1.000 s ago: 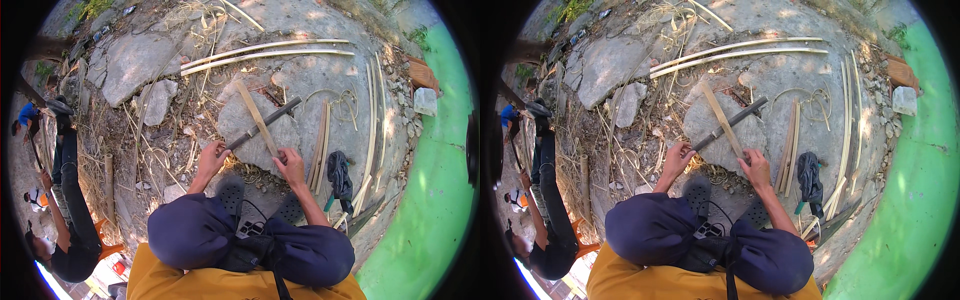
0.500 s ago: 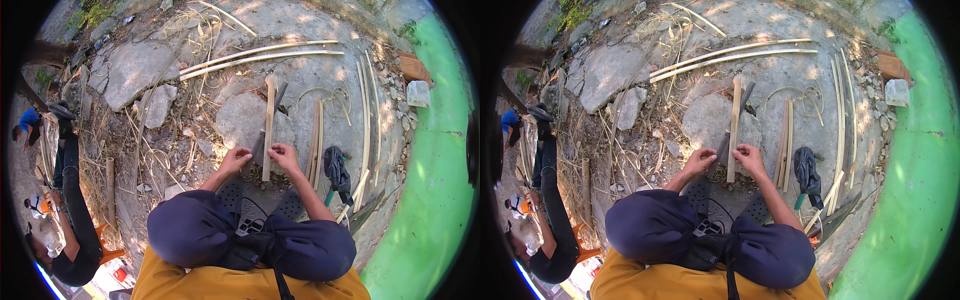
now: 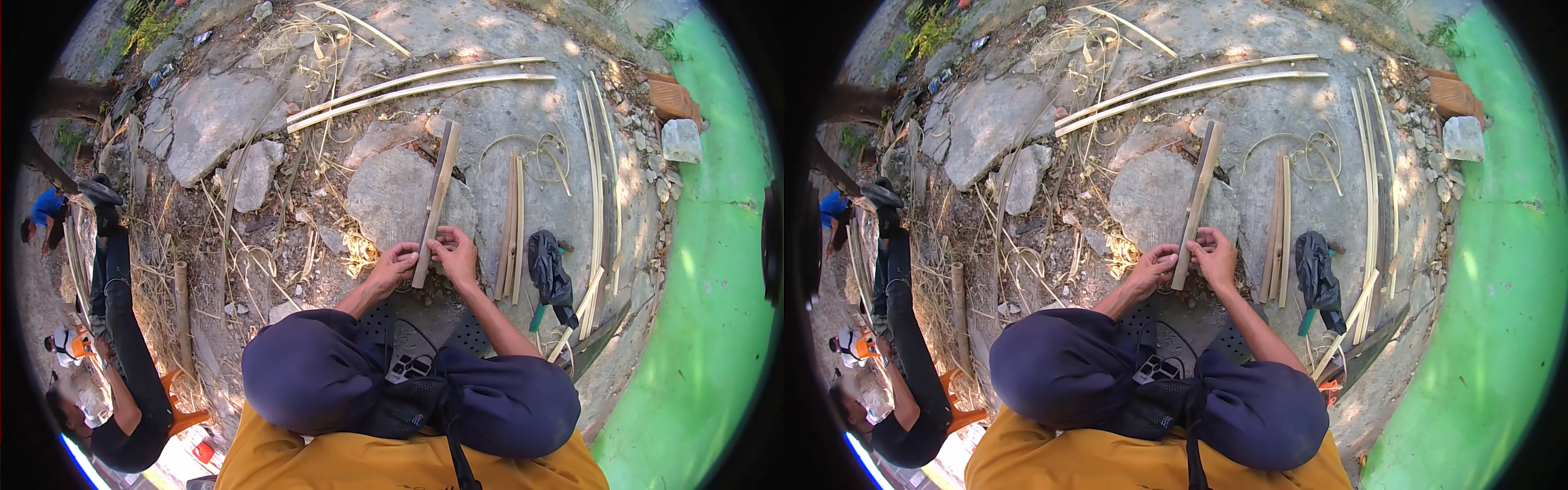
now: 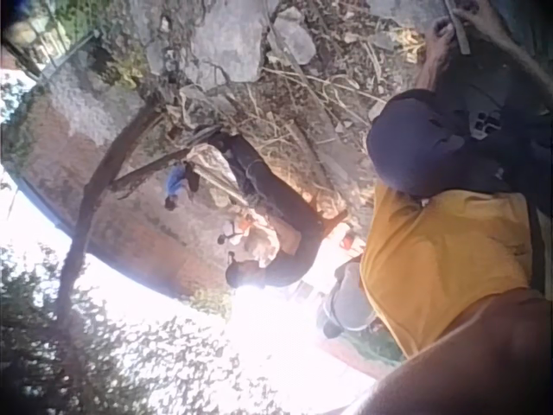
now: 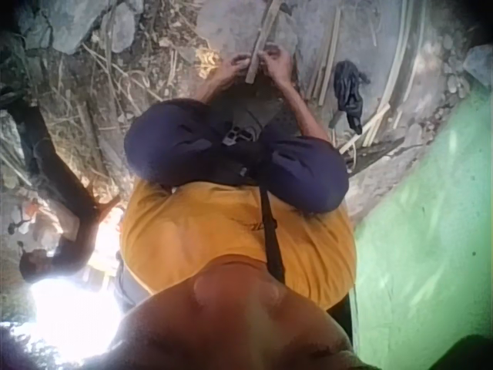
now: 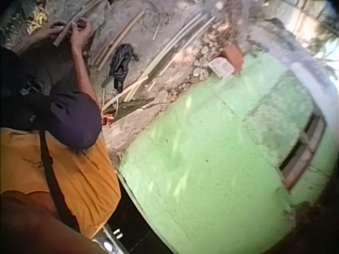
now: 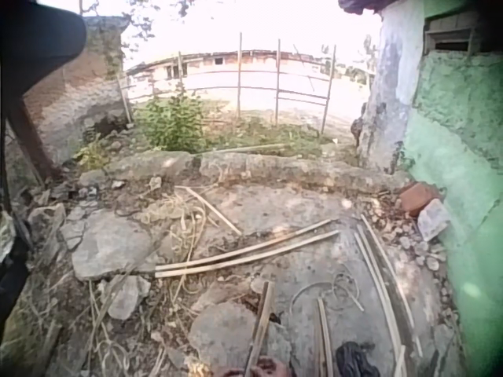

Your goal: The person aligns bamboo strips, takes a nail from a plastic bag, and hammers the nail into the bamboo pieces using a hammer.

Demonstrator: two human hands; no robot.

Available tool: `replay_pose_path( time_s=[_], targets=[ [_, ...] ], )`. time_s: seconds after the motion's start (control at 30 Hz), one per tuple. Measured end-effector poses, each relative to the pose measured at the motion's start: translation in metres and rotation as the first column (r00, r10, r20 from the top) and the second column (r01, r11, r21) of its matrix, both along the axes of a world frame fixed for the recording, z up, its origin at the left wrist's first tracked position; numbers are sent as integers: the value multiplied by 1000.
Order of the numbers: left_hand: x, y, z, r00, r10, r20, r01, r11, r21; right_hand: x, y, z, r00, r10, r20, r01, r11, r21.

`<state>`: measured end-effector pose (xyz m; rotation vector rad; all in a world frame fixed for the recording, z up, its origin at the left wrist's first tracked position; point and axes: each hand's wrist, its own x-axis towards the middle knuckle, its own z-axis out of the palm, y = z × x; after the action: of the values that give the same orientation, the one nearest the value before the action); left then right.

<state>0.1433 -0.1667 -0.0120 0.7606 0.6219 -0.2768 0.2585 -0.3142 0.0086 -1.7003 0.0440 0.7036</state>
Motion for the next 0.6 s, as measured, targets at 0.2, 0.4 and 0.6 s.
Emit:
replay_pose_path(
  time_s=[0.2, 0.4, 0.6],
  targets=[
    [-2, 6, 2, 994, -106, 6, 105, 993, 62, -1, 3, 6, 996, 56, 67, -54, 998, -30],
    [-1, 0, 15, 987, -150, 57, 155, 984, -93, 0, 5, 13, 994, 77, 75, -72, 995, -74],
    [-2, -2, 8, 990, -107, 90, 121, 979, -166, 1, 8, 16, 977, 150, 154, -130, 983, -131]
  ],
)
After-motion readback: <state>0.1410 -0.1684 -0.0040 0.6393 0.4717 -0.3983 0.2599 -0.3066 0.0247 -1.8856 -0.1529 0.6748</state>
